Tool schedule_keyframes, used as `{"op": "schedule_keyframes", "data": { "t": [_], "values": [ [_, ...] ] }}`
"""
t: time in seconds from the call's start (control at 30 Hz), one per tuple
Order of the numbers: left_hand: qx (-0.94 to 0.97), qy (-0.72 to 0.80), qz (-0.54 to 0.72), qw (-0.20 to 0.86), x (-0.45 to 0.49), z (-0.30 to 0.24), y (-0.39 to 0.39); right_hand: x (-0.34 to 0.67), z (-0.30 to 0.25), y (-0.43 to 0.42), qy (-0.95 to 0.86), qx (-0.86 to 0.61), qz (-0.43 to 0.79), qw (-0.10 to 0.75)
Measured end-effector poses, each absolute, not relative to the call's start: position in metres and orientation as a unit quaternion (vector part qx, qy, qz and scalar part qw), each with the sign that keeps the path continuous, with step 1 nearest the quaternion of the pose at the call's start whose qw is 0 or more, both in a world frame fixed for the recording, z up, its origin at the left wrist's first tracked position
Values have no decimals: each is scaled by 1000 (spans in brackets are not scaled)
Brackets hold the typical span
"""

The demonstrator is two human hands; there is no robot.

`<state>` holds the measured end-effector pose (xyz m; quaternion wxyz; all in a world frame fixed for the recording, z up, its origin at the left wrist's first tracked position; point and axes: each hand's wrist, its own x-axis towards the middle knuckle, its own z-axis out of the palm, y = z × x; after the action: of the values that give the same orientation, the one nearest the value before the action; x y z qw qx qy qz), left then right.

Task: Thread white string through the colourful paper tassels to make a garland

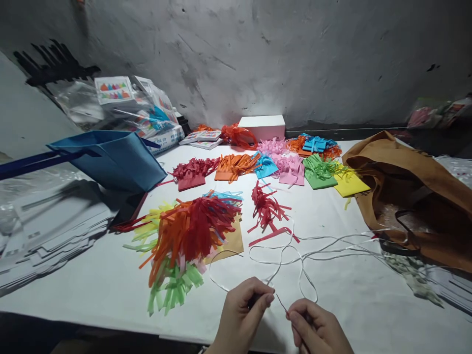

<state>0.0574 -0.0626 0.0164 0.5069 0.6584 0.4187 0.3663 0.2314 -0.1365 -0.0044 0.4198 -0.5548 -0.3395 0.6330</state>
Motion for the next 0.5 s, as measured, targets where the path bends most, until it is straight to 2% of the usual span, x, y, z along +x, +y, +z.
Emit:
{"op": "schedule_keyframes", "data": {
  "t": [0.2,0.5],
  "values": [
    [708,359,310,523,53,24,-66,241,-16,-134,-330,-471,720,389],
    [689,404,217,561,50,37,-65,243,-27,-136,-312,-396,781,369]
  ]
}}
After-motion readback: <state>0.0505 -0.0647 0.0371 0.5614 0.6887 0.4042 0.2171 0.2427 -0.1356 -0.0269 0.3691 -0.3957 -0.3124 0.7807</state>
